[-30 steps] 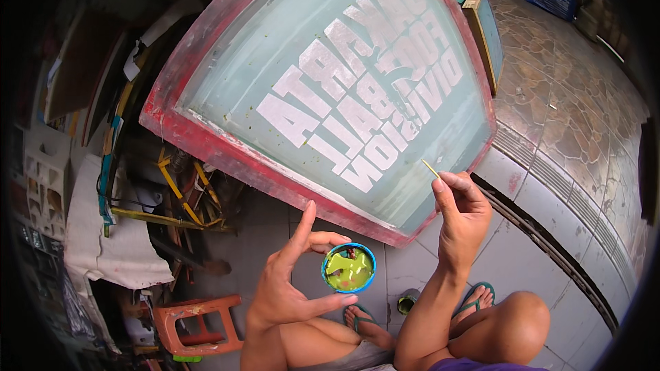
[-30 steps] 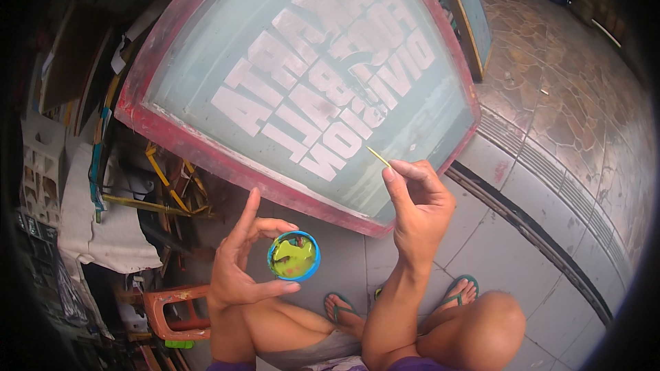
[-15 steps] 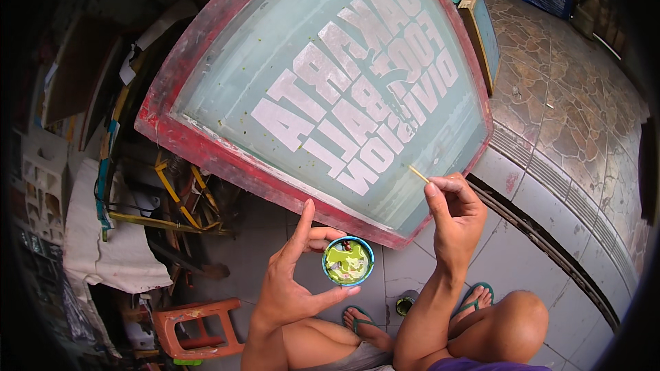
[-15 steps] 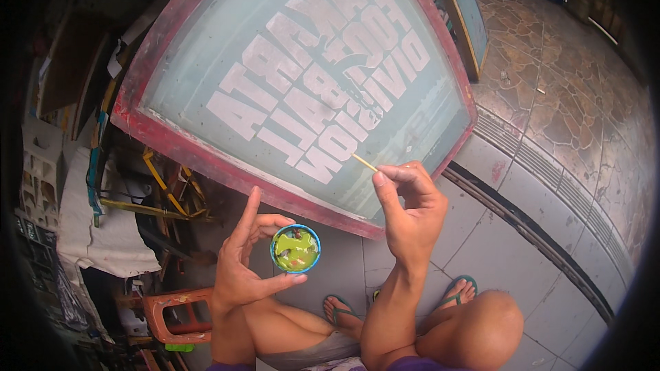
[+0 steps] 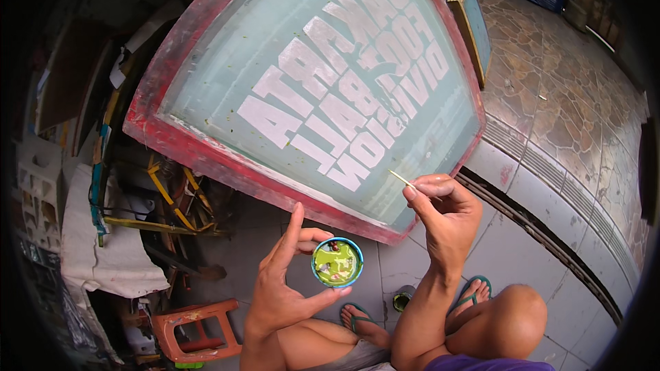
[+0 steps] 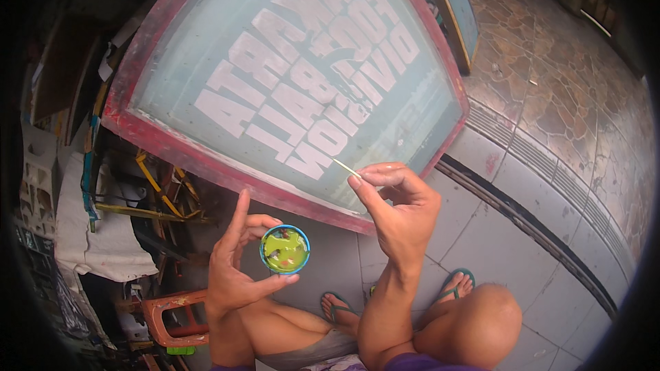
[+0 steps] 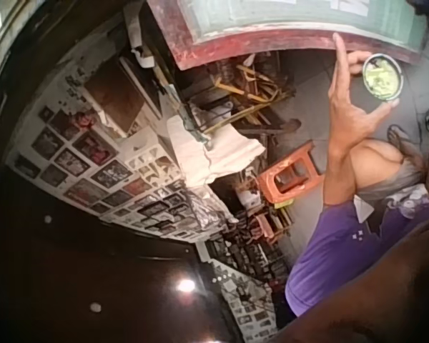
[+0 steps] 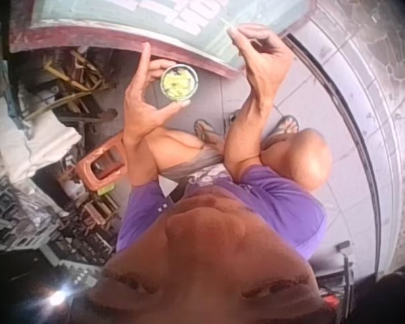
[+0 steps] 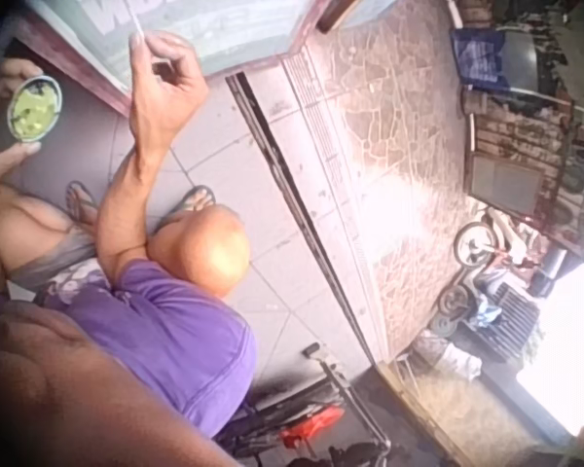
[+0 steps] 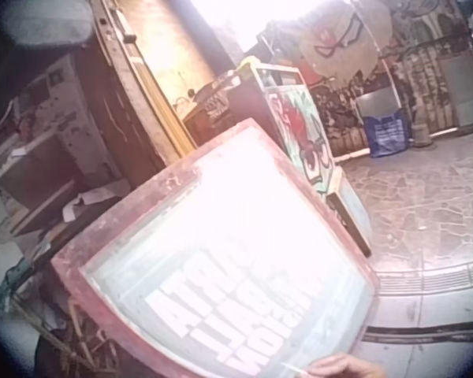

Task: The person paints the edges of white lettering on a large signboard with green paint using a small brush. They repeatedly dip the brush into a small container of paint and apply it to the sign's surface.

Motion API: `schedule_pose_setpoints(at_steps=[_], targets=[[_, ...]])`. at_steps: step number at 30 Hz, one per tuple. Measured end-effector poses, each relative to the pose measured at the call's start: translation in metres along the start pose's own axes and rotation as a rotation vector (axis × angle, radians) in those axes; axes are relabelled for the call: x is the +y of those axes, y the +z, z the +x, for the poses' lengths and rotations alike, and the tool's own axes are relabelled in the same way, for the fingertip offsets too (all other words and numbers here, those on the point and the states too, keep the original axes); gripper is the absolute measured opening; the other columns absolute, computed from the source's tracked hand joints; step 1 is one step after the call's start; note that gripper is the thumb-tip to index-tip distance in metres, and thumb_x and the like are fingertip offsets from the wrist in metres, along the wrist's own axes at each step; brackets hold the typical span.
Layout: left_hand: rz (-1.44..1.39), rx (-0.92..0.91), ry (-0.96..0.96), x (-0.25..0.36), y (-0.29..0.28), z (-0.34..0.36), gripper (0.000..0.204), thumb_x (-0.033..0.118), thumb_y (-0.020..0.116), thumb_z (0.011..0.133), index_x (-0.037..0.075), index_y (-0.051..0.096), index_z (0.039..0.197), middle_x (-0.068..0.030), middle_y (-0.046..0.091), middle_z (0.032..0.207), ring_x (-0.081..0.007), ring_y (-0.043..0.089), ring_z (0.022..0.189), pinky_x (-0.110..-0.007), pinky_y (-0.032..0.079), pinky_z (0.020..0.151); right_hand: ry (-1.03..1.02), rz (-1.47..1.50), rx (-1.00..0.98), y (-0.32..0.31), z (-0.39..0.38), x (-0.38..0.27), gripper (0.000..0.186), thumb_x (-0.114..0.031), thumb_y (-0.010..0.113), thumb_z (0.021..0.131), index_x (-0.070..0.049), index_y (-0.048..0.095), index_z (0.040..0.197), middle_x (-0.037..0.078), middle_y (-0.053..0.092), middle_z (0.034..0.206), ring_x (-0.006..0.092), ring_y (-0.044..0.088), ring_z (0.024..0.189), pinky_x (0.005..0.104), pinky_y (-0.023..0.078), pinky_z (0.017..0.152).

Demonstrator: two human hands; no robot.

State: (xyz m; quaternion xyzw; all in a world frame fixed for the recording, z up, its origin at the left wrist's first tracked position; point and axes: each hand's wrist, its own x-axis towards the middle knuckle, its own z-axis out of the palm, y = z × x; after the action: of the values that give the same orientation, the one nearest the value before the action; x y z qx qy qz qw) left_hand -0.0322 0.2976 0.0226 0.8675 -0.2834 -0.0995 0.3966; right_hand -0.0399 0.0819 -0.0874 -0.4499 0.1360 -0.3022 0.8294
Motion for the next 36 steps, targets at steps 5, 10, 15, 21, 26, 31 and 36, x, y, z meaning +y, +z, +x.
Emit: schedule_pose_setpoints(at_steps=[5, 10, 15, 21, 26, 31, 36], targets=[[-0.018, 0.058, -0.017, 0.001, 0.004, -0.001, 0.116, 0.009, 0.091, 0.064, -0.003, 0.026, 0.159, -0.0145, 0.068, 0.115, -0.0188, 0.069, 0.098, -0.033, 0.053, 0.091, 0.038, -0.207, 0.054, 0.003, 0.001, -0.003, 0.008, 0.000, 0.079, 0.084, 0.001, 0.073, 0.089, 0.005, 0.070, 0.086, 0.0084, 0.062, 0.075, 0.0229, 0.047, 0.064], [-0.009, 0.062, -0.013, 0.001, 0.005, -0.001, 0.116, 0.009, 0.092, 0.064, -0.003, 0.025, 0.159, -0.0147, 0.068, 0.115, -0.0191, 0.069, 0.098, -0.034, 0.053, 0.091, -0.044, -0.119, 0.035, -0.004, 0.002, 0.002, 0.008, 0.000, 0.079, 0.083, 0.000, 0.072, 0.087, 0.005, 0.069, 0.089, 0.0083, 0.062, 0.078, 0.0222, 0.046, 0.063], [-0.011, 0.055, -0.028, 0.001, 0.007, 0.000, 0.115, 0.009, 0.091, 0.065, -0.003, 0.026, 0.159, -0.0144, 0.068, 0.116, -0.0189, 0.068, 0.098, -0.034, 0.053, 0.091, -0.029, -0.011, 0.040, -0.005, 0.000, 0.000, 0.012, 0.006, 0.078, 0.082, -0.001, 0.067, 0.083, 0.010, 0.071, 0.093, 0.0115, 0.065, 0.081, 0.0232, 0.049, 0.065], [-0.022, 0.050, -0.021, 0.002, 0.010, 0.002, 0.115, 0.009, 0.091, 0.066, -0.003, 0.025, 0.159, -0.0138, 0.068, 0.116, -0.0186, 0.068, 0.098, -0.033, 0.053, 0.091, -0.047, 0.183, 0.038, -0.005, 0.000, -0.002, 0.016, 0.009, 0.075, 0.083, -0.001, 0.062, 0.084, 0.020, 0.073, 0.101, 0.0153, 0.068, 0.079, 0.0262, 0.054, 0.063], [0.008, -0.005, -0.019, 0.001, 0.008, 0.001, 0.123, 0.004, 0.091, 0.062, -0.001, 0.018, 0.161, -0.0159, 0.065, 0.118, -0.0192, 0.067, 0.102, -0.035, 0.052, 0.095, -0.011, 0.141, 0.102, -0.003, 0.000, -0.004, 0.014, 0.006, 0.074, 0.087, 0.000, 0.065, 0.095, 0.016, 0.073, 0.094, 0.0129, 0.066, 0.073, 0.0232, 0.050, 0.058], [0.017, -0.025, -0.023, 0.005, 0.010, 0.001, 0.121, 0.006, 0.091, 0.063, -0.002, 0.019, 0.161, -0.0147, 0.066, 0.118, -0.0192, 0.068, 0.101, -0.035, 0.052, 0.095, -0.037, 0.062, 0.224, -0.001, 0.004, -0.003, 0.023, -0.003, 0.071, 0.094, 0.003, 0.065, 0.115, 0.012, 0.072, 0.093, 0.0102, 0.061, 0.068, 0.0199, 0.044, 0.056], [0.041, -0.045, -0.028, 0.007, 0.010, 0.000, 0.119, 0.009, 0.091, 0.063, -0.003, 0.022, 0.160, -0.0137, 0.068, 0.117, -0.0195, 0.068, 0.101, -0.035, 0.052, 0.094, -0.054, 0.123, 0.258, -0.001, 0.006, 0.000, 0.028, -0.008, 0.067, 0.098, 0.004, 0.061, 0.122, 0.009, 0.069, 0.094, 0.0096, 0.058, 0.067, 0.0198, 0.041, 0.055]])
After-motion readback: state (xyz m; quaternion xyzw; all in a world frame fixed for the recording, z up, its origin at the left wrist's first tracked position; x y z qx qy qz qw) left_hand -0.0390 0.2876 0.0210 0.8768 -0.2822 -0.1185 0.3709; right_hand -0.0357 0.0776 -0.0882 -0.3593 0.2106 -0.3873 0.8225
